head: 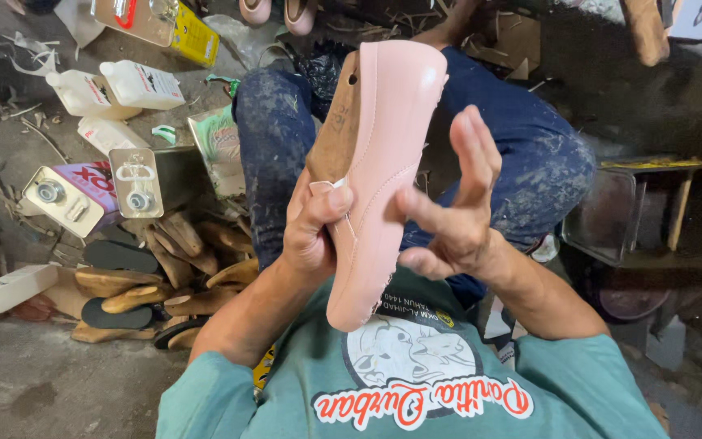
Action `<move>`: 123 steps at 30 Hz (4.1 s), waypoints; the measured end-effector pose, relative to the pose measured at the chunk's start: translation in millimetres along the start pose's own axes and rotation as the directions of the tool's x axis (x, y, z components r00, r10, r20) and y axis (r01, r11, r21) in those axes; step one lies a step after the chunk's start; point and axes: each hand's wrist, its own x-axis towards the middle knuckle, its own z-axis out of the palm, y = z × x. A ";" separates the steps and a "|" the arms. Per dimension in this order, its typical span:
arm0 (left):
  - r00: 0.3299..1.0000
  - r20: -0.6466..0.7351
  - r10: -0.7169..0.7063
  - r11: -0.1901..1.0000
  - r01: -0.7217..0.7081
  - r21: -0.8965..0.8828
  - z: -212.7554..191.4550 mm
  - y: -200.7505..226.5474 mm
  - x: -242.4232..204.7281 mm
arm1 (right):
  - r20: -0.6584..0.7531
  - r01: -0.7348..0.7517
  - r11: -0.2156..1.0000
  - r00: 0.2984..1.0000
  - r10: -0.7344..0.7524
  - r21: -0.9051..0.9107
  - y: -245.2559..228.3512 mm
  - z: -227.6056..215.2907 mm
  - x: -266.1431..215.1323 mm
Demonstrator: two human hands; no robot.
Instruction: The person holds a pink shoe and wipes its exterior surface with their right hand. They rotate the shoe to clean different sides, including the sole, while sitting on the floor in a cluttered workshop.
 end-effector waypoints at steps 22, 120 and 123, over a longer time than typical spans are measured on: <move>1.000 0.026 0.004 0.994 -0.006 0.107 11.0 -2.9 -17.8 | -0.084 -0.052 0.986 0.996 0.039 -0.158 -24.9 -46.8 2.3; 0.975 -0.219 0.037 0.997 -0.021 0.073 10.0 -5.9 -6.0 | 0.067 0.283 0.948 0.959 -0.276 -0.145 -22.5 -24.6 -22.0; 0.969 -0.239 0.059 0.998 -0.050 0.045 7.2 -8.4 -3.1 | 0.053 0.318 0.898 0.947 -0.317 -0.304 -22.9 -32.9 -22.3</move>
